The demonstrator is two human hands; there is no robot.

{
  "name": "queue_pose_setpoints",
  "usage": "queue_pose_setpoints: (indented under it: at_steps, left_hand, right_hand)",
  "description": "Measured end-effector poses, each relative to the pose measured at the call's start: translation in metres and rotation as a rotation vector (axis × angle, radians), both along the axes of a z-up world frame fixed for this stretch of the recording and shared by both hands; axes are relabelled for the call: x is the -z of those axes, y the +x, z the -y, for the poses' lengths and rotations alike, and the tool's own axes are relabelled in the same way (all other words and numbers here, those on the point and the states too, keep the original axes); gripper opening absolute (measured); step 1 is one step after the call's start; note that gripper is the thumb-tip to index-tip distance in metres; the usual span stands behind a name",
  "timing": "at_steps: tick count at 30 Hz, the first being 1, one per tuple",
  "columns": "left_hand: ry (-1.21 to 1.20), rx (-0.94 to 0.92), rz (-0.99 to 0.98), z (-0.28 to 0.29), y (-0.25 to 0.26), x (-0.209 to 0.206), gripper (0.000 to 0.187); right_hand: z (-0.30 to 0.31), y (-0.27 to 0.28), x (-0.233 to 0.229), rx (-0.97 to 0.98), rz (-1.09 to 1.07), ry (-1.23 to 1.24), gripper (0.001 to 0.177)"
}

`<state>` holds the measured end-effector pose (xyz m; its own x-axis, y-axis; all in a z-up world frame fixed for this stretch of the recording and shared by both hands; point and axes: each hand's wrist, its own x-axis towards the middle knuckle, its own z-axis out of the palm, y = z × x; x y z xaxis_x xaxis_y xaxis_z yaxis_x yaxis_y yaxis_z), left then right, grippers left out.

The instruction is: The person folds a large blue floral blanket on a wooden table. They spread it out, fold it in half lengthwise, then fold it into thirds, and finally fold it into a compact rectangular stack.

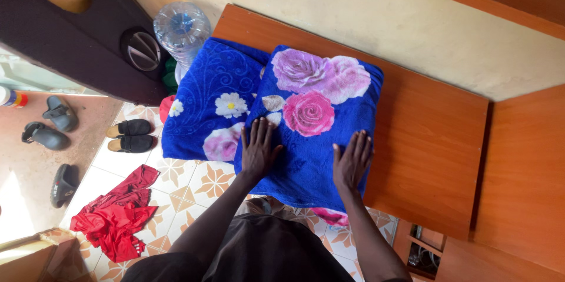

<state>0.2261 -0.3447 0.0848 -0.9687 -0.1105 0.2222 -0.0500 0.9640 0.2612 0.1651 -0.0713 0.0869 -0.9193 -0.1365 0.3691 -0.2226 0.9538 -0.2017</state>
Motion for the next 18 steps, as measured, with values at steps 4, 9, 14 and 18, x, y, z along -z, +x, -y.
queue_pose_setpoints:
  at_steps: [4, 9, 14, 18]
  left_hand:
    - [-0.01, 0.028, 0.115, 0.0, -0.007, -0.003, 0.082]
    - [0.022, 0.057, 0.17, 0.015, -0.007, -0.005, 0.082]
    - [0.04, 0.073, 0.128, 0.022, 0.0, -0.002, 0.08]
    - [0.101, 0.089, 0.069, 0.022, 0.005, -0.001, 0.074]
  right_hand:
    - [0.035, -0.037, -0.003, -0.239, 0.03, 0.079, 0.074]
    - [0.031, -0.092, -0.002, -0.345, 0.15, 0.314, 0.069]
    - [-0.01, -0.133, 0.015, -0.01, 0.213, 0.156, 0.071]
    - [-0.023, -0.115, 0.043, 0.168, 0.124, -0.168, 0.087]
